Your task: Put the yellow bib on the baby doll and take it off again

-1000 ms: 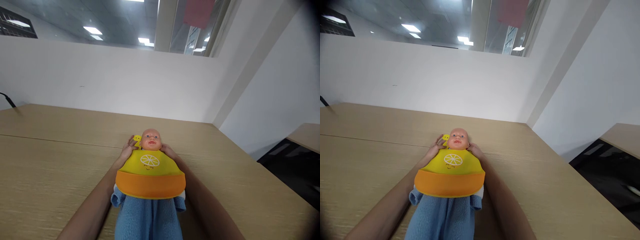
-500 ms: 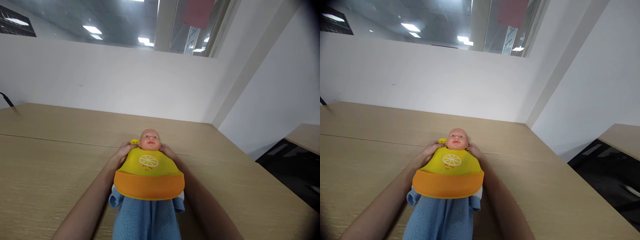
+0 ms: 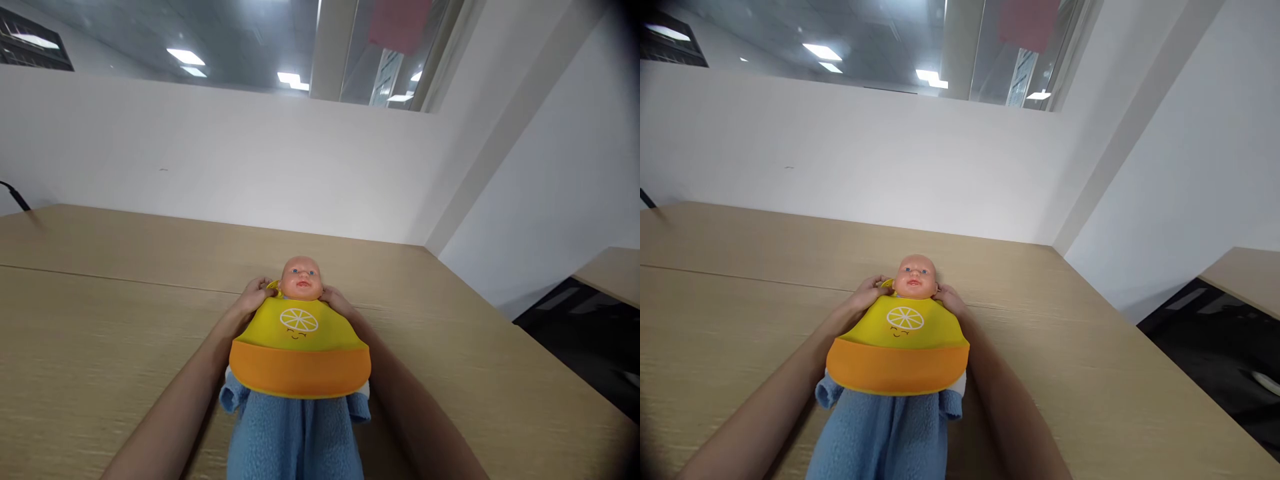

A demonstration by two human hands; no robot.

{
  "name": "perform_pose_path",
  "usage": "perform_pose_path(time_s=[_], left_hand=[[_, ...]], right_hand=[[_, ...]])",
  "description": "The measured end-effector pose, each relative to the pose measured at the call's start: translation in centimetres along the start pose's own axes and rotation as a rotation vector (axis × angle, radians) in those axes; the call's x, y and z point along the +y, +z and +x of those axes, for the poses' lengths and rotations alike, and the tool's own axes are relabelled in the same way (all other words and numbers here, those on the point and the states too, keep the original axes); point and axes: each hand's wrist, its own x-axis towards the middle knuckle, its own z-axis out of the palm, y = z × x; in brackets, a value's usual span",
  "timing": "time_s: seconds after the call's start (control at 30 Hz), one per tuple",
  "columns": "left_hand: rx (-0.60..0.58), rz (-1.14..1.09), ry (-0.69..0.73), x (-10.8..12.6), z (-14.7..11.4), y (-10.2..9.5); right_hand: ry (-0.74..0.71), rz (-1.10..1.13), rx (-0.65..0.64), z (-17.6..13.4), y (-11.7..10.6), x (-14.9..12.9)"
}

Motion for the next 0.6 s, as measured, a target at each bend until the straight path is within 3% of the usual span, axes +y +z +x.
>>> perform_pose_path(time_s=[0.2,0.6], left_hand=[[0.064,0.042,0.075,0.2,0.1,0.0],[0.065,0.043,-0.006,0.0,0.6,-0.2]], right_hand=[[-0.013,0.028,-0.027,0.1,-0.1,0.3],[-0.032,0.103,-0.102,0.9,-0.4,1.3]])
